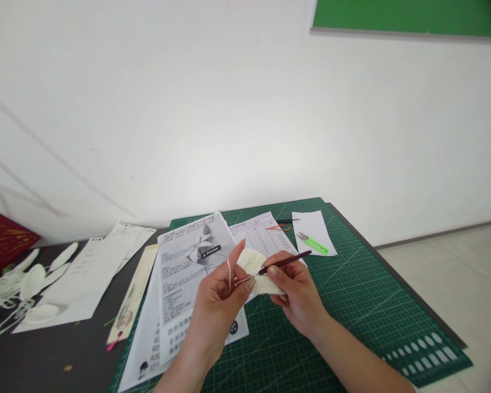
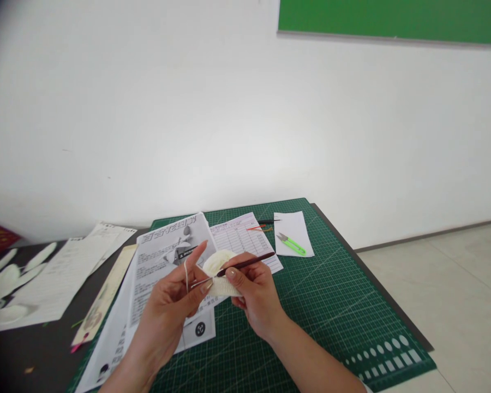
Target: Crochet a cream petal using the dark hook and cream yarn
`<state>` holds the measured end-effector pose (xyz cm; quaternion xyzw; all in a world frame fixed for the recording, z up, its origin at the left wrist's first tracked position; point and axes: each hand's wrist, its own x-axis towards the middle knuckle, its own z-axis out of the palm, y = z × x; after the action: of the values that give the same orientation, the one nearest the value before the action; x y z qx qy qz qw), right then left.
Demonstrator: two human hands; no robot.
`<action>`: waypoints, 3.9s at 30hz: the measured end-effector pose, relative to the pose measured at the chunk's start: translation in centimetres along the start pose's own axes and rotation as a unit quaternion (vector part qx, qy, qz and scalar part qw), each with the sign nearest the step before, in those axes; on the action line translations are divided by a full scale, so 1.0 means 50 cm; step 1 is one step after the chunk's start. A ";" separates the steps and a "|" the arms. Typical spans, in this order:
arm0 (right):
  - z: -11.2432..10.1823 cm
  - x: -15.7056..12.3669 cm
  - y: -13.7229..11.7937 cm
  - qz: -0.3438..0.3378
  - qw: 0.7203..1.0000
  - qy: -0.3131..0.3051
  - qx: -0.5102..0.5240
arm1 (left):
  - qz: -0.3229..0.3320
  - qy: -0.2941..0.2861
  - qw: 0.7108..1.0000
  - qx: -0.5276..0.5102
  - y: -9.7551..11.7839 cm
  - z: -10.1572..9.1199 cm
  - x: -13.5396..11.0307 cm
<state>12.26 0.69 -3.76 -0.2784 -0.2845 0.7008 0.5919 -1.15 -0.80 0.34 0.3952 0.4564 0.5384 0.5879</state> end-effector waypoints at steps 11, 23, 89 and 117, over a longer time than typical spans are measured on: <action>0.000 0.000 0.001 0.007 1.000 0.000 0.023 | -0.053 -0.086 0.995 -0.019 0.011 -0.016 0.006; 0.002 0.006 -0.024 -0.003 0.997 0.002 0.072 | 0.022 -0.048 0.998 0.023 0.004 -0.016 0.010; -0.034 -0.007 -0.065 -0.093 0.985 -0.073 -0.127 | -0.161 -0.164 0.973 0.029 0.038 -0.037 0.002; -0.029 -0.055 -0.092 -0.353 0.788 -0.222 -0.454 | -0.089 -0.158 0.966 0.187 0.028 -0.040 0.015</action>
<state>16.82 -1.30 -1.25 -0.2319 -0.7716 0.2755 0.5244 -3.44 0.06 1.03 0.5359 0.4836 0.3199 0.6137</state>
